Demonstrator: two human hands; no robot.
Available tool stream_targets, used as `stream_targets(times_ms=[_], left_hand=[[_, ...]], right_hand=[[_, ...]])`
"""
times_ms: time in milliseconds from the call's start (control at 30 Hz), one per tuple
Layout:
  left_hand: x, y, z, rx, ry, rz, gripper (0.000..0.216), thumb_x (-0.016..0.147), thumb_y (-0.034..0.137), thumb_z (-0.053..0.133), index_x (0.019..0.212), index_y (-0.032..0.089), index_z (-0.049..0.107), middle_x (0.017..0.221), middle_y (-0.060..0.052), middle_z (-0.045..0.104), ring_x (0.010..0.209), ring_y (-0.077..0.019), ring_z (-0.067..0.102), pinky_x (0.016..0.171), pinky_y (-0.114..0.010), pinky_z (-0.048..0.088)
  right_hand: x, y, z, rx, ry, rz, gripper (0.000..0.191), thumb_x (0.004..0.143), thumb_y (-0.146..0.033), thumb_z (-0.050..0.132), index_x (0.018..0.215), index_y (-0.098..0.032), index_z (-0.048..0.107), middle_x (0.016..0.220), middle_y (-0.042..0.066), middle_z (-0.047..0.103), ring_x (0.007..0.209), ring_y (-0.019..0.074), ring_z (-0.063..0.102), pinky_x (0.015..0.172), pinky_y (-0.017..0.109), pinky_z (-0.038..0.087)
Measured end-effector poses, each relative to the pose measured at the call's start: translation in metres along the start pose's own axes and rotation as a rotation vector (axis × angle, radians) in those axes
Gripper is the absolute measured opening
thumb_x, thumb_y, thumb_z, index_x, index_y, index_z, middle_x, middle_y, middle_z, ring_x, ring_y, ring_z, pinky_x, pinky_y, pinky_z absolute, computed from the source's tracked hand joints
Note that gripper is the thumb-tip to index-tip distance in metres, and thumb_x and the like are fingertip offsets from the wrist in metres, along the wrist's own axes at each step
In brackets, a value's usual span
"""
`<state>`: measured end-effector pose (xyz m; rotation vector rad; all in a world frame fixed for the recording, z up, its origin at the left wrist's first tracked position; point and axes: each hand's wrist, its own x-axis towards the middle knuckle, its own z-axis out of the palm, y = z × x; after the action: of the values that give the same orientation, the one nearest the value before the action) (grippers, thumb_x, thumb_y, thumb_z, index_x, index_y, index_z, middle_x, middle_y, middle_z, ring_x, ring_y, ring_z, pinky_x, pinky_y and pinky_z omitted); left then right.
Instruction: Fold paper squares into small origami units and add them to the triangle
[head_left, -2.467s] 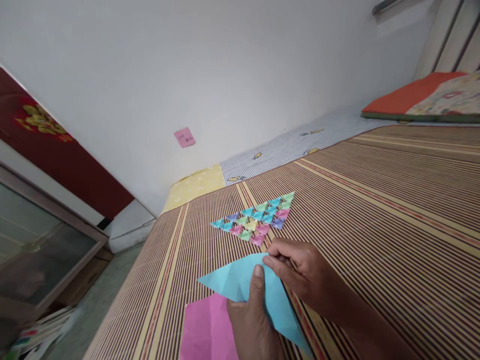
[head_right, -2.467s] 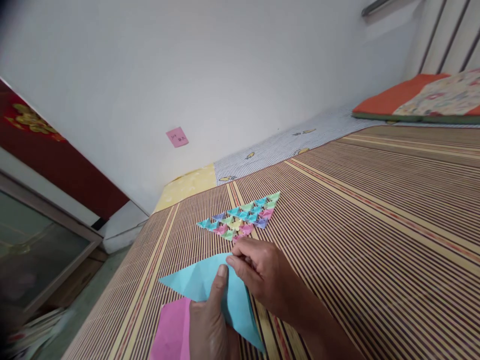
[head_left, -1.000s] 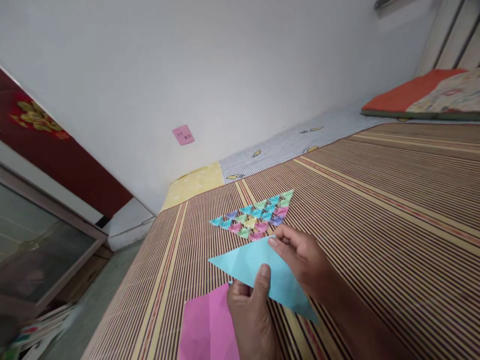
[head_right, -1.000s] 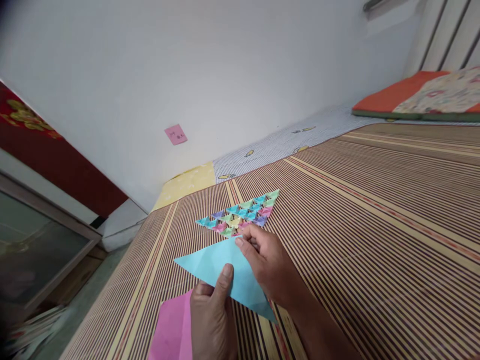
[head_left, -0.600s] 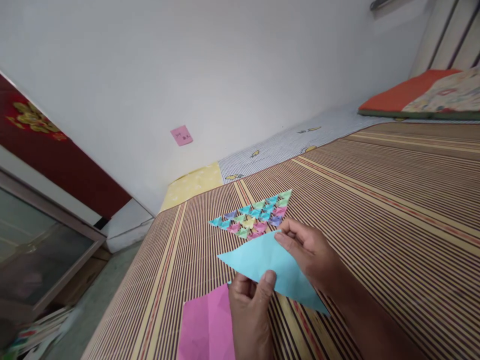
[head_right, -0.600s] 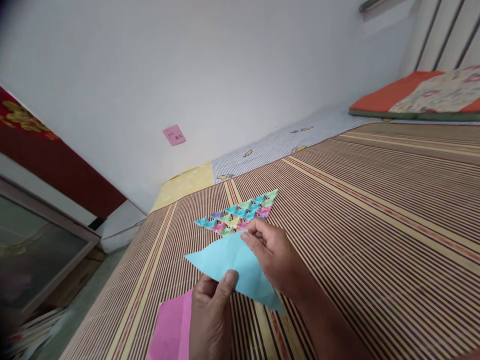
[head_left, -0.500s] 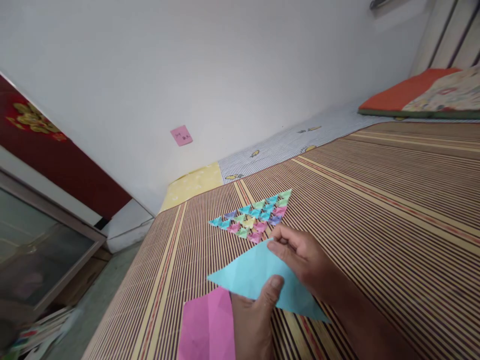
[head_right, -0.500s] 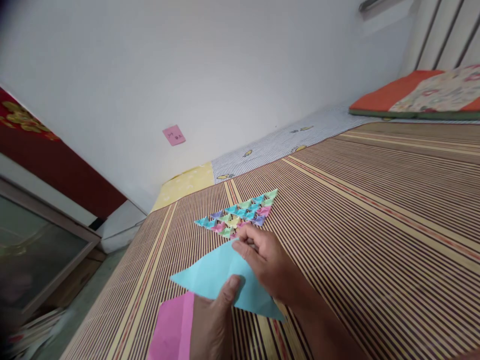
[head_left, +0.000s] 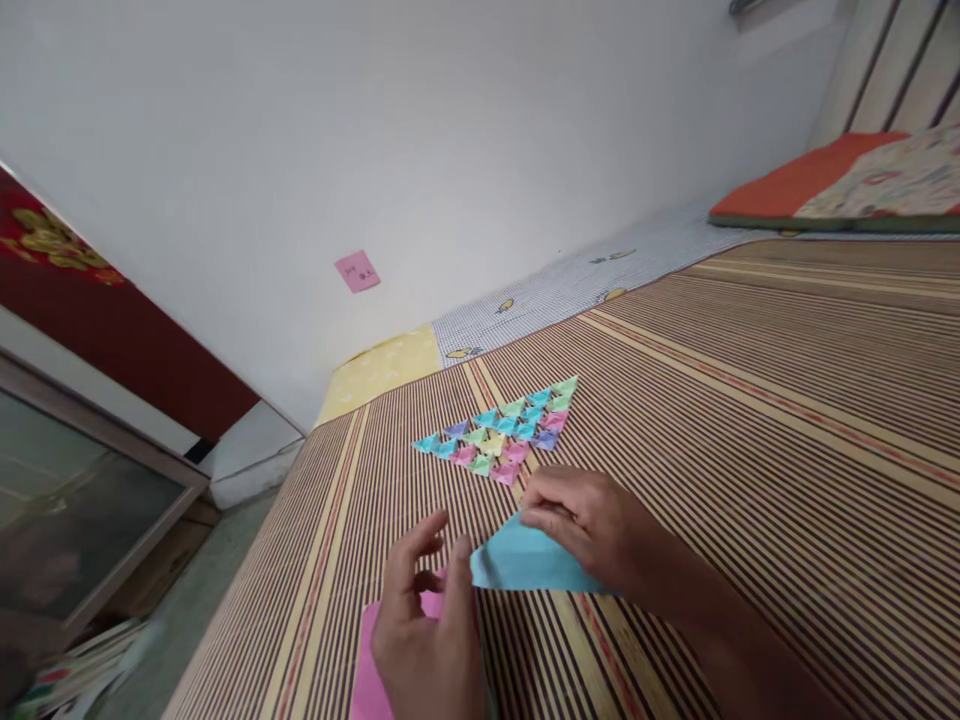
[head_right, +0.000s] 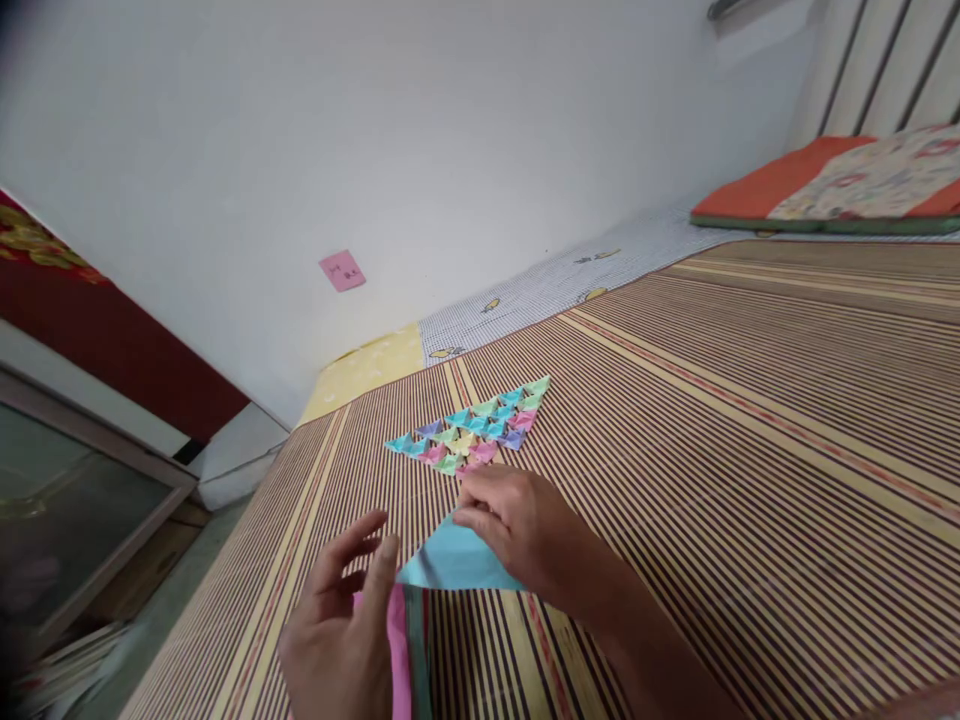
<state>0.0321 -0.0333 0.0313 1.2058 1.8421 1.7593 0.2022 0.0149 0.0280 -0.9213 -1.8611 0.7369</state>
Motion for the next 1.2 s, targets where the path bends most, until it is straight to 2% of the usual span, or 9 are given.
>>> stream_targets(times_ms=[33,100,200,300,467,600,800,1033,1200], left_hand=[[-0.002,0.005,-0.001,0.017,-0.052,0.111,0.031,0.07,0.039,0.082,0.097,0.024,0.079,0.109,-0.009,0.073,0.102,-0.0278,0.063,0.081,-0.032,0.049],[-0.007,0.012,0.0,-0.001,-0.144,0.183,0.025,0.069,0.032,0.082,0.093,0.024,0.081,0.105,-0.009,0.074,0.103,-0.0289,0.063,0.085,-0.033,0.048],[-0.013,0.013,0.004,0.011,-0.305,0.097,0.008,0.073,0.03,0.078,0.076,0.022,0.078,0.073,-0.005,0.071,0.071,-0.0222,0.062,0.066,-0.028,0.046],[-0.015,0.009,0.006,0.09,-0.404,0.059,0.02,0.078,0.032,0.072,0.062,0.02,0.067,0.056,0.001,0.058,0.052,-0.015,0.047,0.05,-0.024,0.034],[-0.018,0.009,0.007,0.135,-0.387,0.073,0.021,0.078,0.03,0.068,0.06,0.02,0.063,0.054,0.002,0.053,0.052,-0.0129,0.043,0.05,-0.022,0.032],[-0.019,0.014,0.009,0.072,-0.382,-0.046,0.026,0.077,0.033,0.068,0.057,0.019,0.059,0.052,0.002,0.05,0.051,-0.0121,0.039,0.047,-0.021,0.029],[-0.017,0.017,0.007,-0.012,-0.438,-0.154,0.027,0.079,0.039,0.066,0.063,0.017,0.066,0.054,0.002,0.049,0.051,-0.0121,0.037,0.046,-0.021,0.029],[-0.015,0.01,0.006,-0.005,-0.486,-0.059,0.027,0.083,0.036,0.064,0.063,0.018,0.062,0.057,0.002,0.048,0.055,-0.0131,0.042,0.049,-0.021,0.033],[-0.014,-0.001,0.005,0.018,-0.538,-0.084,0.032,0.084,0.042,0.067,0.065,0.017,0.06,0.059,0.0,0.053,0.056,-0.0127,0.042,0.05,-0.022,0.033]], right_hand=[[0.0,-0.001,0.001,-0.015,-0.021,-0.033,0.022,0.096,-0.017,0.058,0.074,-0.019,0.055,0.074,-0.002,0.057,0.071,0.0138,0.052,0.065,0.027,0.035],[-0.001,-0.005,0.002,-0.024,-0.035,-0.077,0.022,0.097,-0.019,0.059,0.074,-0.019,0.056,0.075,-0.002,0.057,0.073,0.0141,0.053,0.066,0.027,0.036],[-0.003,-0.012,0.001,-0.035,-0.028,-0.081,0.022,0.096,-0.019,0.059,0.075,-0.019,0.055,0.074,-0.002,0.056,0.072,0.0143,0.052,0.066,0.027,0.036],[-0.003,-0.016,0.001,-0.097,-0.02,-0.052,0.022,0.092,-0.015,0.06,0.072,-0.019,0.051,0.072,-0.002,0.055,0.071,0.0146,0.05,0.065,0.028,0.035],[-0.002,-0.018,0.005,-0.166,-0.021,-0.057,0.02,0.087,-0.014,0.06,0.071,-0.019,0.049,0.07,-0.002,0.054,0.069,0.0147,0.049,0.063,0.028,0.033],[-0.003,-0.021,0.004,-0.146,-0.041,-0.018,0.018,0.087,-0.016,0.06,0.073,-0.02,0.05,0.072,-0.002,0.056,0.069,0.0144,0.05,0.063,0.028,0.033],[-0.007,-0.02,0.002,-0.147,-0.1,0.064,0.02,0.094,-0.022,0.054,0.074,-0.02,0.053,0.07,-0.002,0.056,0.065,0.0135,0.049,0.059,0.028,0.031],[-0.008,-0.018,0.003,-0.143,-0.12,0.067,0.024,0.099,-0.026,0.05,0.075,-0.02,0.053,0.071,-0.002,0.057,0.065,0.0142,0.049,0.059,0.029,0.03],[-0.007,-0.018,0.002,-0.152,-0.127,0.056,0.026,0.1,-0.026,0.049,0.075,-0.02,0.053,0.071,-0.002,0.056,0.064,0.0143,0.049,0.058,0.03,0.03]])
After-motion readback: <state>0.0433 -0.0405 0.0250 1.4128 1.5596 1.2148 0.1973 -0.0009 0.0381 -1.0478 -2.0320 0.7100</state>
